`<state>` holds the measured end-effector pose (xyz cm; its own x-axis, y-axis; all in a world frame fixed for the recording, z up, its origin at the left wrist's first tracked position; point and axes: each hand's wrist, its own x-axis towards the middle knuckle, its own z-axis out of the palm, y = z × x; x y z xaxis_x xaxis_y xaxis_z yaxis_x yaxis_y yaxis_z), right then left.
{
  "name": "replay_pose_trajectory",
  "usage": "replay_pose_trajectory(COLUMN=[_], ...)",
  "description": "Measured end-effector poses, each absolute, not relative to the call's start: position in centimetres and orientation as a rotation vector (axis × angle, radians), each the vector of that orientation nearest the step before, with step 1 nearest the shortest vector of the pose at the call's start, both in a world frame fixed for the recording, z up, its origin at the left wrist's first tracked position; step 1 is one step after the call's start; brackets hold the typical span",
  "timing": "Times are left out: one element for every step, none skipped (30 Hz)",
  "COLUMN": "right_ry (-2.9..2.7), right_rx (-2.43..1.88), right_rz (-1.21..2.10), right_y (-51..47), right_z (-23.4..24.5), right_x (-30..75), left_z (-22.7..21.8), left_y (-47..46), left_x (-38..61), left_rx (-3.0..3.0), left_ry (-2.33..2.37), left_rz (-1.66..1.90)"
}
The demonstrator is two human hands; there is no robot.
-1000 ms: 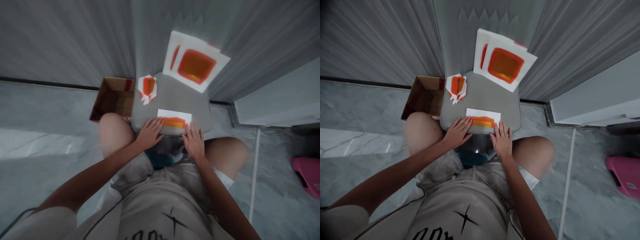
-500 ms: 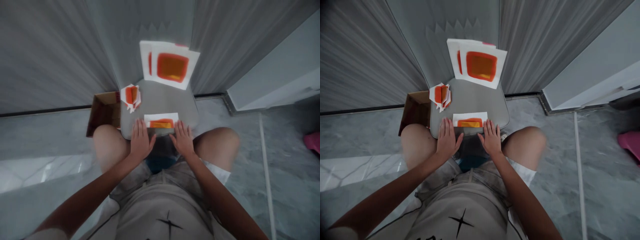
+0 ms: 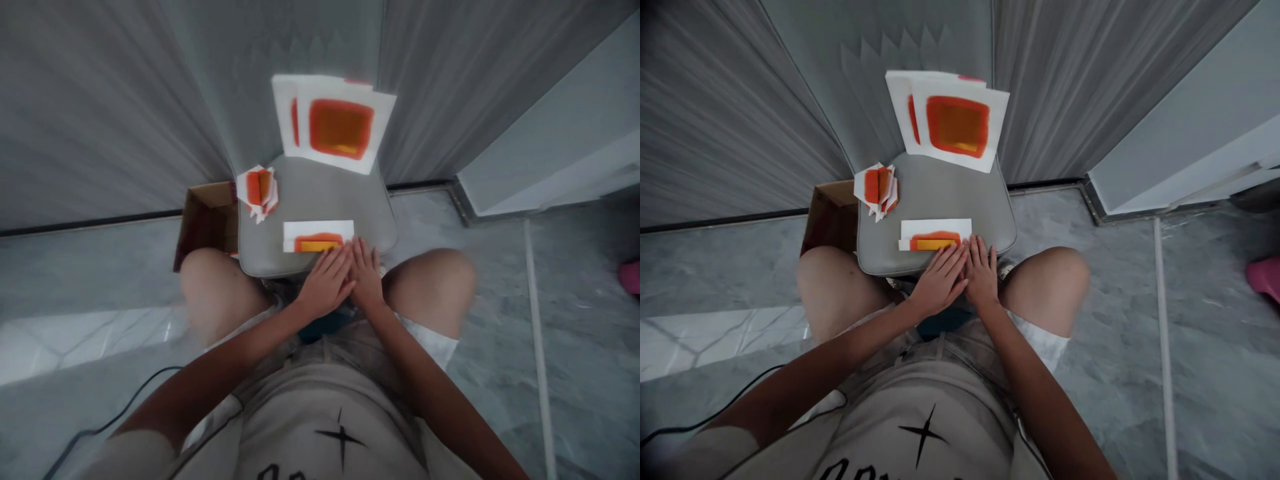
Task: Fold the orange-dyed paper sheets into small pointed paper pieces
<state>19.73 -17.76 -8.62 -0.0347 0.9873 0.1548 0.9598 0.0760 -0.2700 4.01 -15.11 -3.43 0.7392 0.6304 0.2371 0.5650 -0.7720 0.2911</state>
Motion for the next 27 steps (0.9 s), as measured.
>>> replay_pose_trajectory(right_ry=[-2.072,-2.078,-2.078,-2.070,-2.058,-2.045,-2.032,-2.024,-2.020,-2.018,-2.016,-2.014,-2.012,-2.011,-2.012,-2.013,-2.014,-2.017,-2.018,-2.018,-2.018,-2.017,-2.015,-2.010,-2.002,-1.990,-1.973], right_rx=[-1.944,-1.939,-1.935,-1.932,-1.933,-1.935,-1.937,-1.939,-1.940,-1.940,-1.940,-1.941,-1.943,-1.943,-1.941,-1.939,-1.936,-1.932,-1.928,-1.925,-1.920,-1.914,-1.908,-1.900,-1.890,-1.878,-1.865], right_rz=[0.135,0.139,0.140,0.137,0.130,0.122,0.112,0.104,0.099,0.095,0.091,0.086,0.081,0.075,0.070,0.065,0.061,0.058,0.056,0.058,0.064,0.074,0.090,0.109,0.128,0.145,0.156], right_y=[-17.7,-17.7,-17.7,-17.7,-17.7,-17.7,-17.7,-17.8,-17.8,-17.9,-17.9,-17.9,-17.9,-17.9,-18.0,-18.0,-17.9,-17.9,-17.9,-17.9,-17.9,-17.9,-17.9,-17.9,-17.8,-17.8,-17.8], right_z=[-8.6,-8.5,-8.5,-8.4,-8.4,-8.4,-8.4,-8.4,-8.4,-8.5,-8.5,-8.6,-8.6,-8.7,-8.8,-8.8,-8.9,-8.9,-8.9,-8.9,-8.9,-8.9,-8.9,-8.9,-8.9,-8.9,-8.8], right_x=[19.8,19.9,20.0,20.0,20.0,20.0,19.9,19.8,19.8,19.7,19.6,19.5,19.5,19.4,19.4,19.3,19.3,19.4,19.4,19.4,19.5,19.6,19.7,19.9,20.0,20.1,20.3], left_z=[-4.2,-4.8,-5.2,-5.4,-5.5,-5.5,-5.4,-5.4,-5.3,-5.3,-5.3,-5.4,-5.5,-5.7,-5.9,-6.1,-6.4,-6.6,-6.8,-7.1,-7.2,-7.4,-7.5,-7.6,-7.6,-7.6,-7.5], left_y=[-14.9,-14.8,-14.6,-14.5,-14.5,-14.5,-14.4,-14.4,-14.5,-14.5,-14.5,-14.5,-14.5,-14.5,-14.5,-14.5,-14.5,-14.5,-14.5,-14.5,-14.5,-14.5,-14.4,-14.4,-14.4,-14.5,-14.6], left_x=[4.1,4.1,3.9,3.6,3.1,2.5,1.6,0.7,-0.3,-1.3,-2.3,-3.1,-3.8,-4.4,-4.7,-4.9,-4.9,-4.9,-4.9,-4.8,-4.8,-4.8,-4.8,-4.9,-4.9,-4.9,-4.9], left_rx=[2.746,2.751,2.754,2.758,2.762,2.766,2.766,2.762,2.749,2.726,2.696,2.668,2.644,2.630,2.623,2.620,2.621,2.622,2.625,2.626,2.625,2.621,2.610,2.592,2.567,2.536,2.503], left_ry=[0.983,1.010,1.042,1.073,1.101,1.130,1.166,1.210,1.270,1.351,1.438,1.511,1.567,1.598,1.610,1.612,1.607,1.601,1.595,1.588,1.579,1.567,1.552,1.541,1.533,1.530,1.528], left_rz=[0.424,0.380,0.351,0.331,0.315,0.301,0.286,0.271,0.261,0.259,0.262,0.266,0.272,0.281,0.293,0.314,0.341,0.372,0.403,0.434,0.462,0.487,0.510,0.537,0.572,0.619,0.683])
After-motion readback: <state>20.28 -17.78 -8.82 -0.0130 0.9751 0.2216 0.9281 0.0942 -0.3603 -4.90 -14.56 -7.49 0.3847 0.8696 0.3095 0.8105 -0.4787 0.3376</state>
